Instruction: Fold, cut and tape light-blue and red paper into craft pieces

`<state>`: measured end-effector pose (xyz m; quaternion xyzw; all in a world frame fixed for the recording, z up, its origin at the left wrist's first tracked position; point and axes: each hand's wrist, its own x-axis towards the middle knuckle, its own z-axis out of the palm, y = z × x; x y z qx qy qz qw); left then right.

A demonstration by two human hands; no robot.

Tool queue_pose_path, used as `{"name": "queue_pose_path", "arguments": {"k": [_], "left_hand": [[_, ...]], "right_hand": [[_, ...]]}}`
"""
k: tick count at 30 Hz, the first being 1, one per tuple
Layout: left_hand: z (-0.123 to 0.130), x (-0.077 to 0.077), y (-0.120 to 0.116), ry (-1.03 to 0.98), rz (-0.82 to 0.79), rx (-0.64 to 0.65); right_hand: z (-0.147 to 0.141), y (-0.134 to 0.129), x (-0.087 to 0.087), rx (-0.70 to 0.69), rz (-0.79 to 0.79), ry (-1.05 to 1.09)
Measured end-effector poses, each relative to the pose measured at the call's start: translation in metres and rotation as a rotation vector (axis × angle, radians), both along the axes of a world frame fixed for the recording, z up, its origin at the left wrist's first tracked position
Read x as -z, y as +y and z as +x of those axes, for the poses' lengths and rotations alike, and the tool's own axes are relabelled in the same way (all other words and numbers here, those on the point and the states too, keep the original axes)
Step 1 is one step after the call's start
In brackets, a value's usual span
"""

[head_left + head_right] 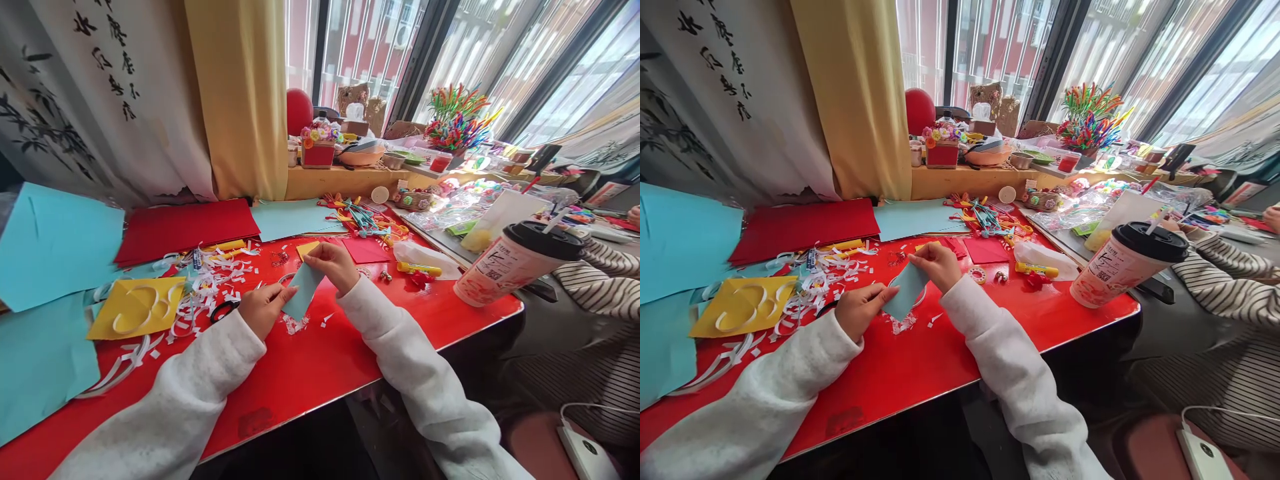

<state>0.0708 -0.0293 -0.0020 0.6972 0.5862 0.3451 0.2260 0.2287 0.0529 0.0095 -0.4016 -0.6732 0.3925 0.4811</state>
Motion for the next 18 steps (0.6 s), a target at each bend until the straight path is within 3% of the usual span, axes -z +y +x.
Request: {"name": "queue_pose_path", "arguments": {"k": [2, 4, 6, 9, 11, 15, 18], "left_hand": [[-0.001, 0.000, -0.005, -0.011, -0.004, 0.062], [-0.002, 0.000, -0.009, -0.011, 0.039, 0.123], [-0.003, -0.002, -0.011, -0.037, 0.160, 0.099], [-0.004, -0.005, -0.007, -0.036, 0.406, -0.039], [-0.005, -0.003, -0.001, 0.098, 0.520, -0.047], [-0.010, 0.007, 0.007, 0.399, 0.522, -0.005], [-0.013, 0.014, 0.010, 0.434, 0.490, -0.054]], "right_hand": [[0.015, 0.011, -0.004, 0.126, 0.061, 0.032], [0.033, 0.022, -0.009, 0.391, 0.146, 0.117], [0.044, 0.028, -0.012, 0.475, 0.148, 0.192], [0.032, 0.021, -0.009, 0.298, 0.046, 0.163], [0.009, 0.006, -0.006, 0.157, 0.027, 0.122], [-0.030, -0.021, -0.002, -0.197, -0.232, 0.146], [-0.033, -0.027, -0.001, -0.334, -0.397, 0.197]]}}
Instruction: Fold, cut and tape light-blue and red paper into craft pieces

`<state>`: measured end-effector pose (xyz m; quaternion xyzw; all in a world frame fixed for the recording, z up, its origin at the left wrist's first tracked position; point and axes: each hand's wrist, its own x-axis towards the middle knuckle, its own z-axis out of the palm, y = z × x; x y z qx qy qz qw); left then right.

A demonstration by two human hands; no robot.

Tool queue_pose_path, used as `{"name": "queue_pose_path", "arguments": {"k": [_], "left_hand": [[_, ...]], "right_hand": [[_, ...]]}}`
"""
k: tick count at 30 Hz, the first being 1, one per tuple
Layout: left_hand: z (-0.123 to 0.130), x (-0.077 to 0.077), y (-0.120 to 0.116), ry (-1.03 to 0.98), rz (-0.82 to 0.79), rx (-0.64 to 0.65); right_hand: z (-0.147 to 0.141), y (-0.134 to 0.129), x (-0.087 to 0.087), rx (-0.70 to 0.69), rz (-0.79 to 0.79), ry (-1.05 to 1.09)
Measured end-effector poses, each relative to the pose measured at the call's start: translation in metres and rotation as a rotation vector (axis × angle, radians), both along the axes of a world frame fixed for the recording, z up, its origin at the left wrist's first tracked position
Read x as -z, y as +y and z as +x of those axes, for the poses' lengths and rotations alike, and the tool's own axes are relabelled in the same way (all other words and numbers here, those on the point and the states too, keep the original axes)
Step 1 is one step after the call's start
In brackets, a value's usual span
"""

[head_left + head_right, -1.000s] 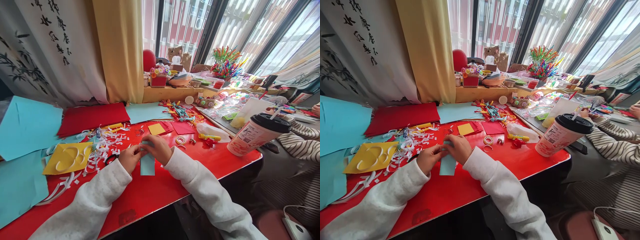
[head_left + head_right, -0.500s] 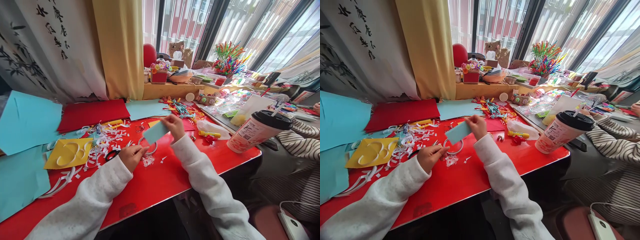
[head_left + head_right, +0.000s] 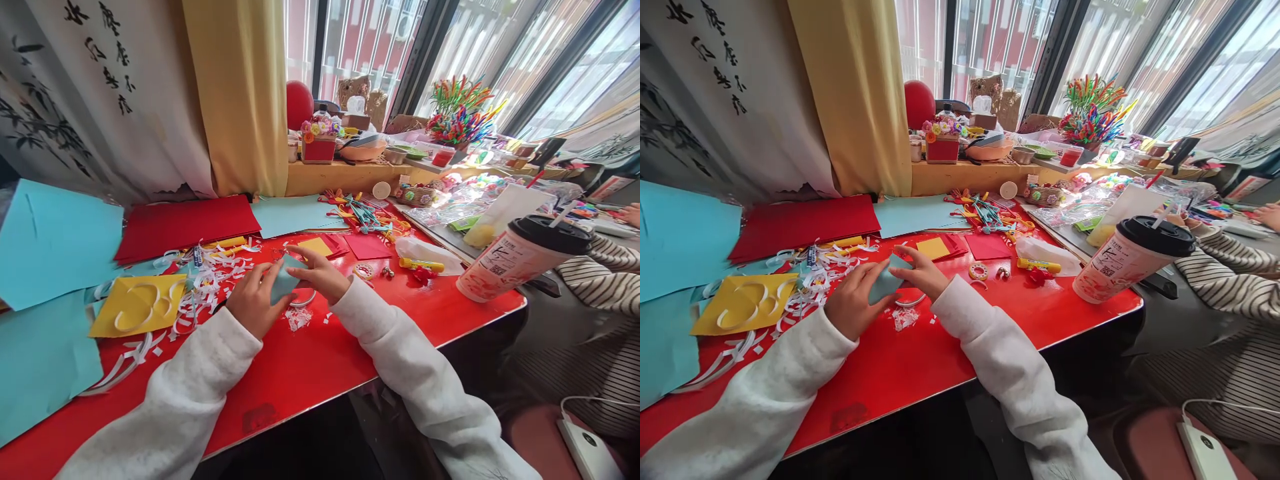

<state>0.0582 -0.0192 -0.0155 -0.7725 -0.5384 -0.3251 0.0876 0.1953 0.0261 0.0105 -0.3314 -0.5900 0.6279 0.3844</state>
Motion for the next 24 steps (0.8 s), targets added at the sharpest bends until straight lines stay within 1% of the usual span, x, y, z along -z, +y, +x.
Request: {"name": "queue_pose_path", "arguments": {"k": [2, 6, 10, 12, 15, 17, 19, 20, 22, 24], "left_hand": [[-0.001, 0.001, 0.001, -0.016, -0.002, -0.011], [0.000, 0.001, 0.002, -0.039, -0.020, -0.013], [0.001, -0.001, 0.003, -0.134, -0.125, 0.022], [0.002, -0.005, 0.002, -0.210, -0.203, 0.057], [0.003, -0.012, -0.002, -0.313, -0.325, 0.040], [0.002, -0.015, -0.004, -0.379, -0.391, -0.030], [-0.001, -0.015, -0.004, -0.469, -0.411, -0.099], [-0.003, -0.015, -0.003, -0.535, -0.410, -0.114], [-0.007, -0.013, 0.000, -0.708, -0.410, -0.075], [-0.011, -0.013, 0.004, -0.912, -0.418, 0.013]], "right_hand": [[0.003, 0.001, 0.002, 0.008, -0.007, -0.001], [0.005, 0.003, 0.009, 0.104, 0.120, -0.111], [0.004, 0.001, 0.010, 0.156, 0.253, -0.192], [0.005, 0.001, 0.008, 0.175, 0.283, -0.192], [0.007, 0.000, 0.004, 0.158, 0.296, -0.160], [0.007, -0.003, 0.001, 0.097, 0.332, -0.129], [0.007, -0.006, -0.001, 0.020, 0.376, -0.107], [0.006, -0.008, -0.001, -0.004, 0.390, -0.105], [0.007, -0.009, -0.001, -0.009, 0.389, -0.125], [0.009, -0.006, 0.000, 0.041, 0.357, -0.171]]}}
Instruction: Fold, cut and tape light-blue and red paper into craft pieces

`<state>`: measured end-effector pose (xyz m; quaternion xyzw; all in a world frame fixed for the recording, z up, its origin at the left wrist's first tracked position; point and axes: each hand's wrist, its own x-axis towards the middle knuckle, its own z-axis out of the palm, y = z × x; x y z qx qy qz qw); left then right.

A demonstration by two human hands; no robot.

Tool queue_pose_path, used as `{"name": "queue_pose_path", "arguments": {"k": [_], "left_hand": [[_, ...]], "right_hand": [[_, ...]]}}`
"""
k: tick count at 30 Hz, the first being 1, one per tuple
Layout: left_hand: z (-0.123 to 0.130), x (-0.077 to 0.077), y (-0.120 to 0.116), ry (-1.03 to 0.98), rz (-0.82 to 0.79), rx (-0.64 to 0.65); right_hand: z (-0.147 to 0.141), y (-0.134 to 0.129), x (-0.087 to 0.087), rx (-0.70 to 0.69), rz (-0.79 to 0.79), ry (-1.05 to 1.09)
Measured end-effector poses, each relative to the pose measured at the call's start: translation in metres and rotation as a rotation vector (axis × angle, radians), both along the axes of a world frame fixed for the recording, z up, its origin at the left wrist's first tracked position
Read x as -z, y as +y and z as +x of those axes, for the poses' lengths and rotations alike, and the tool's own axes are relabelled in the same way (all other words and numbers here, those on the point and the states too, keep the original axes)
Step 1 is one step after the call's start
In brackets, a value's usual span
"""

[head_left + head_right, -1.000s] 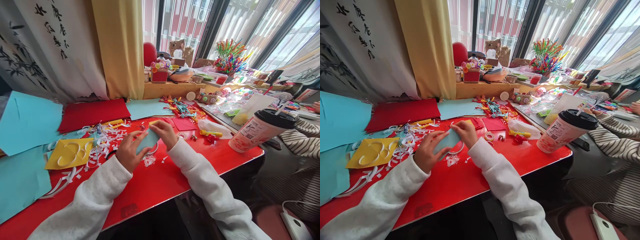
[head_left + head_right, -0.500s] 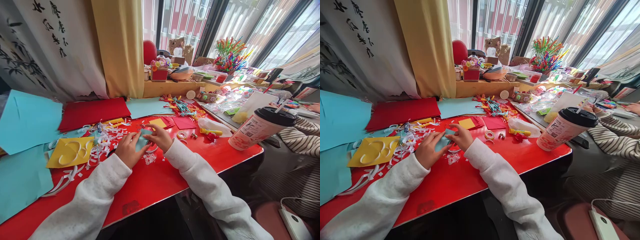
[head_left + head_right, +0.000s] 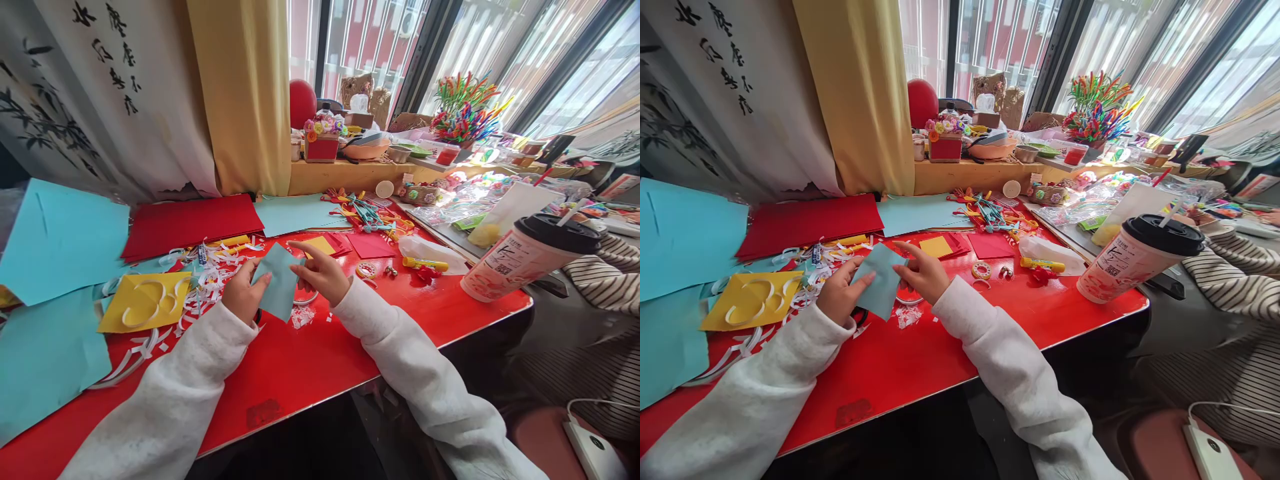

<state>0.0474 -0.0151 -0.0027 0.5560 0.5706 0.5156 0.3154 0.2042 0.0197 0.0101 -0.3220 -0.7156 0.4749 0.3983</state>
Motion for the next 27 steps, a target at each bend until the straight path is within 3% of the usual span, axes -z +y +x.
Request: {"name": "queue_pose_path", "arguments": {"k": [4, 7, 15, 23, 27], "left_hand": [[-0.004, -0.003, 0.003, -0.351, -0.014, 0.012], [-0.002, -0.007, 0.002, -0.447, -0.087, 0.063], [0.002, -0.009, -0.002, -0.266, -0.156, 0.164], [0.001, -0.017, -0.008, -0.233, -0.183, 0.278], [0.001, -0.013, -0.007, -0.234, -0.228, 0.287]], "right_hand": [[0.006, 0.008, 0.001, 0.166, -0.030, -0.012], [0.008, 0.013, 0.001, 0.134, -0.047, 0.043], [0.011, 0.011, -0.006, -0.027, -0.279, -0.012], [0.020, 0.015, -0.012, -0.047, -0.371, 0.026], [0.022, 0.016, -0.012, -0.030, -0.303, -0.007]]}}
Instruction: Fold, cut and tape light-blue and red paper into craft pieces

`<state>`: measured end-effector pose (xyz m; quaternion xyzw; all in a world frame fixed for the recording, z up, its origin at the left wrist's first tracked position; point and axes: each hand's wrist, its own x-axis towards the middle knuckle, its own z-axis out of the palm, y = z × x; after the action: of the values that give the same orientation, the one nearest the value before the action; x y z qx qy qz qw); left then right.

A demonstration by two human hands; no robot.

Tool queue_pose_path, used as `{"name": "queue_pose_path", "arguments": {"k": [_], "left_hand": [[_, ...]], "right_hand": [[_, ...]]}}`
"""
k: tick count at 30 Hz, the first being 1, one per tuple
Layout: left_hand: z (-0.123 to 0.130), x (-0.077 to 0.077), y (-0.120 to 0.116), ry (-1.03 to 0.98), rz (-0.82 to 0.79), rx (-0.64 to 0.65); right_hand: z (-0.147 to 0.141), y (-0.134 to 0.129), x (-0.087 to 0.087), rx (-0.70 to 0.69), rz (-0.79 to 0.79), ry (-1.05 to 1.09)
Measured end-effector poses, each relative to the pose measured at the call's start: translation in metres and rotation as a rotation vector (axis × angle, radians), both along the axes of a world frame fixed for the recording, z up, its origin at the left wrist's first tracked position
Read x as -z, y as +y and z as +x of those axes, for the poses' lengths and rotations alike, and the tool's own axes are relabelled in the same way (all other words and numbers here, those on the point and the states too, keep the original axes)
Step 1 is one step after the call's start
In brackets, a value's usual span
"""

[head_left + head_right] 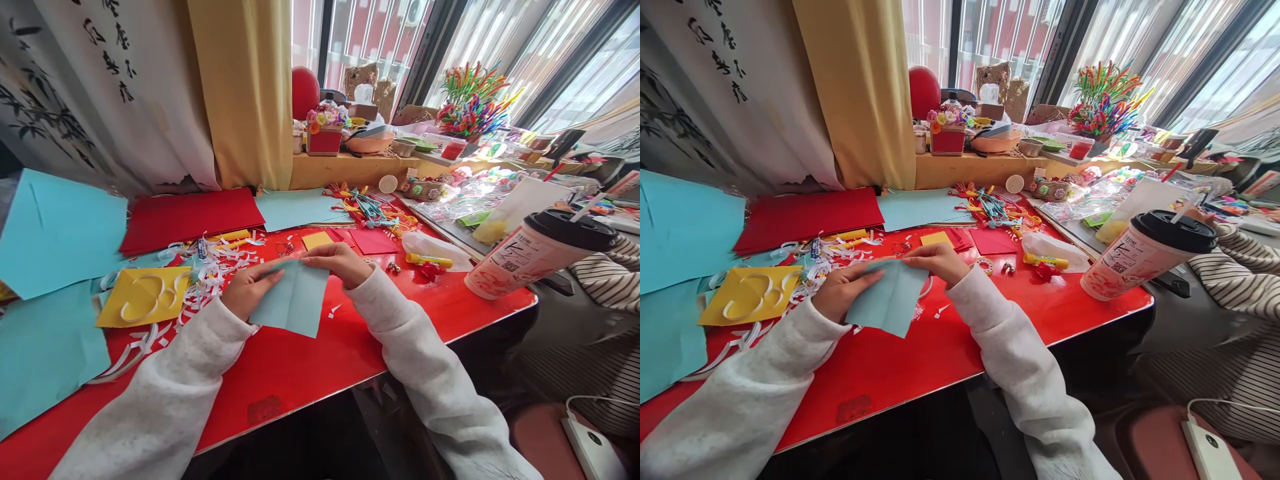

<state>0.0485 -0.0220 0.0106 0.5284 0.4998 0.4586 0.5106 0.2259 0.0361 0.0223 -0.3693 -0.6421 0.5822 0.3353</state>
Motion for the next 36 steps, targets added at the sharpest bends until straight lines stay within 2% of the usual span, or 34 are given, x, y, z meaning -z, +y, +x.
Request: {"name": "queue_pose_path", "arguments": {"k": [3, 6, 10, 12, 17, 22, 26, 28, 32, 36], "left_hand": [[-0.001, 0.004, 0.003, -0.051, -0.046, -0.051], [-0.004, 0.000, 0.005, -0.149, -0.015, -0.142], [-0.003, -0.010, 0.002, -0.255, 0.023, -0.007], [-0.001, -0.010, 0.001, -0.173, 0.030, -0.007], [0.003, -0.003, 0.000, -0.065, -0.017, 0.092], [0.004, -0.001, 0.001, -0.059, -0.005, 0.020], [0.005, -0.001, 0.001, -0.070, 0.012, -0.088], [0.005, 0.000, 0.002, -0.087, 0.014, -0.148], [0.005, 0.000, 0.003, -0.090, 0.005, -0.229], [0.006, -0.001, 0.003, -0.055, 0.023, -0.215]], "right_hand": [[-0.001, 0.000, 0.001, -0.014, 0.049, -0.030], [-0.001, 0.000, 0.002, -0.025, 0.036, -0.046], [-0.003, -0.002, 0.002, 0.006, 0.070, -0.010], [-0.004, -0.003, 0.002, 0.035, 0.094, 0.051], [-0.009, -0.006, 0.006, -0.039, 0.158, 0.071], [-0.013, -0.010, 0.006, -0.039, 0.151, 0.082], [-0.013, -0.013, -0.002, 0.024, -0.041, 0.049], [-0.012, -0.014, -0.004, -0.007, -0.111, 0.043], [-0.010, -0.012, 0.000, -0.137, -0.098, 0.031], [-0.009, -0.010, 0.005, -0.144, -0.063, -0.014]]}}
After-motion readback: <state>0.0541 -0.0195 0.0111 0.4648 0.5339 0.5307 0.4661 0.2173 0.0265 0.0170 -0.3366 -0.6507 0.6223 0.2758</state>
